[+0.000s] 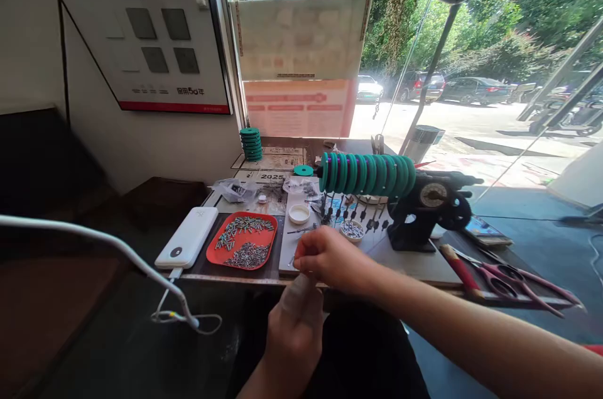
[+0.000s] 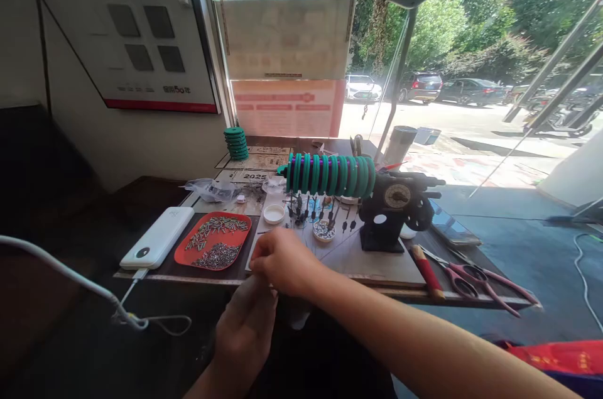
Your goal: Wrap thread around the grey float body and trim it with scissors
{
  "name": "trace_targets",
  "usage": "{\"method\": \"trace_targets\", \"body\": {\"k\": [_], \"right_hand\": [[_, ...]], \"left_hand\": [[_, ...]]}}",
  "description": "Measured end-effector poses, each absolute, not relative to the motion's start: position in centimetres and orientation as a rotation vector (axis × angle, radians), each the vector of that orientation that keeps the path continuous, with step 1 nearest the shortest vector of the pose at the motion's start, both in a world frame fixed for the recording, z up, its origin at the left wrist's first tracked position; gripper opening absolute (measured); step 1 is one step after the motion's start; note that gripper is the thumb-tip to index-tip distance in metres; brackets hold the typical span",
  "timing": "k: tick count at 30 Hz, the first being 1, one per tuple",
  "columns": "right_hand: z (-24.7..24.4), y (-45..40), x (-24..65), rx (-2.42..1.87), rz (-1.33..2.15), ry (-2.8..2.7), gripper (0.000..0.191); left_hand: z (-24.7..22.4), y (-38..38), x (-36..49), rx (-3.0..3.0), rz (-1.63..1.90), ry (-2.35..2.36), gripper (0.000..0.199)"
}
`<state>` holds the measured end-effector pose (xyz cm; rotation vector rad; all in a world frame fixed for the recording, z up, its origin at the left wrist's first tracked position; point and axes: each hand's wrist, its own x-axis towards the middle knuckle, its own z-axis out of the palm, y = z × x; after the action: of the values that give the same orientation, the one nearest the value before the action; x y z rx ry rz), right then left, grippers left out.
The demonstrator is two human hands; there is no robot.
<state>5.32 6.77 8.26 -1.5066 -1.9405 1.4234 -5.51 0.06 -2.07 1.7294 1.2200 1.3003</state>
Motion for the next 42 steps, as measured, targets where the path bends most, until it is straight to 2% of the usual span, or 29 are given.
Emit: {"method": "trace_targets", "body": {"k": [4,6,7,8,10,11,14,16,18,21,23,25,27,29,33,42], "right_hand": [[8.9,6.0,5.4,-1.540,1.284,-1.979,0.020],[8.4,4.5,6.8,-1.543,1.093,-1.990,0.023],[7.7,3.6,7.8,-1.523,0.953,-1.998,0.024],[6.8,2.6,8.9,-1.448,0.660,-2.064,0.024],[4.3,0.9,10.9,-1.083,-0.010,-2.162,0.022],[3.0,0.3,11.7,-0.917,-0.210,-2.206,0.023],[0.1,-0.3,12.3,-0.688,-0.411,-2.364,0.024],[-0.8,-0.1,11.7,-0.662,-0.378,-2.351,0.022],[-1.2,0.0,10.9,-0.734,-0.137,-2.209,0.022],[-1.6,-0.5,9.8,-1.092,0.797,-1.787,0.025],[-1.6,-1.2,9.5,-1.225,1.447,-1.369,0.032],[-1.3,-1.9,9.4,-1.213,1.758,-1.098,0.039],[-0.7,-2.5,9.5,-1.222,1.756,-1.095,0.041],[-0.2,-2.8,9.6,-1.285,1.600,-1.256,0.039],[0.3,-2.9,9.5,-1.365,1.319,-1.493,0.039],[-0.5,-2.6,9.7,-1.283,1.069,-1.741,0.030]], "left_hand": [[-0.3,-0.1,-5.3,1.822,1.274,1.200,0.017],[0.6,-0.1,-5.1,1.629,1.223,1.208,0.012],[1.0,0.0,-5.0,1.445,1.176,1.171,0.010],[1.4,0.1,-4.9,1.204,1.108,1.107,0.008],[1.8,0.3,-4.8,0.727,0.956,0.950,0.007],[1.9,0.4,-4.8,0.558,0.891,0.897,0.009],[1.8,0.5,-4.8,0.343,0.813,0.876,0.013],[1.6,0.3,-4.7,0.323,0.818,0.878,0.015],[1.3,0.1,-4.5,0.302,0.827,0.876,0.016],[1.1,-0.2,-4.3,0.407,0.876,0.856,0.017],[1.2,-0.3,-4.3,0.679,0.937,0.897,0.012],[1.5,-0.3,-4.4,1.048,0.985,0.988,0.009],[1.8,-0.3,-4.6,1.309,0.987,1.048,0.012],[2.1,-0.1,-4.8,1.398,0.954,1.045,0.012],[2.0,-0.1,-4.9,1.405,0.943,1.090,0.016],[1.3,-0.5,-4.9,1.468,0.973,1.209,0.015]]}}
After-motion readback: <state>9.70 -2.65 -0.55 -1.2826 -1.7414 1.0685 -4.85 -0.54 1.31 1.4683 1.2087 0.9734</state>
